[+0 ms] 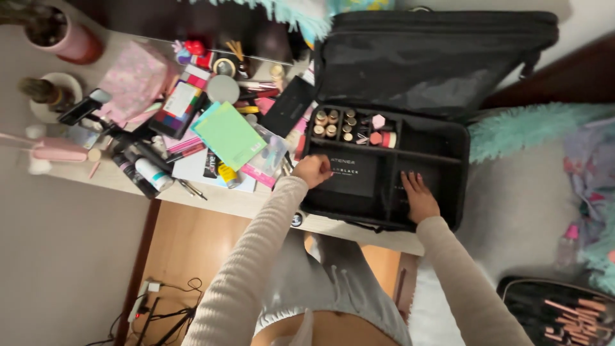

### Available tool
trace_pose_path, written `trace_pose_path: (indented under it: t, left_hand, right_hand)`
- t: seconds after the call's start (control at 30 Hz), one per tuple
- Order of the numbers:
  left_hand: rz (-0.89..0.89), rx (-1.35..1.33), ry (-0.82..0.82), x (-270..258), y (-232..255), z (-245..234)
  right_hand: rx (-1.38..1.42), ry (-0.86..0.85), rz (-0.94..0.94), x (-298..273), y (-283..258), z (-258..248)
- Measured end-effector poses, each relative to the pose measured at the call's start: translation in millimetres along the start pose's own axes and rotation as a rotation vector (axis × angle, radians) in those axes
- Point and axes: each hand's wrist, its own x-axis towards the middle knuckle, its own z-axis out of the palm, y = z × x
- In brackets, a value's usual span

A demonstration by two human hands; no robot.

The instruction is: The person packs various makeup items from a cluttered desk into a black makeup case. They place bottles, compacts, and brushes into the case's compartments, arranging them by hand.

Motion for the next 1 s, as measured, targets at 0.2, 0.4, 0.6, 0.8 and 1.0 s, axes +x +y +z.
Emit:
trace_pose_path:
  t: [0.2, 0.4, 0.6, 0.8, 1.0]
  left_hand:
    - [0.013, -0.076, 0.158, -3, -28, -21]
    - [0.013, -0.199, 0.286, 10, -71, -33]
    - [-0.048, -0.2, 0.334, 23, -111, -50]
    - [-0.045, -0.217, 0.411, 21, -127, -74]
    - [-0.062, -0.234, 0.41, 19, -142, -85]
  right_hand:
    - [0.261, 0.095, 0.208, 25, -15, -44]
    - [0.309, 0.758, 0.168, 47, -99, -108]
    - [0.744, 0.658, -0.129, 68, -199, -174]
    - [1.052, 0.16, -0.029, 134, -259, -153]
    - [1.385, -0.058, 0.114, 200, -295, -97]
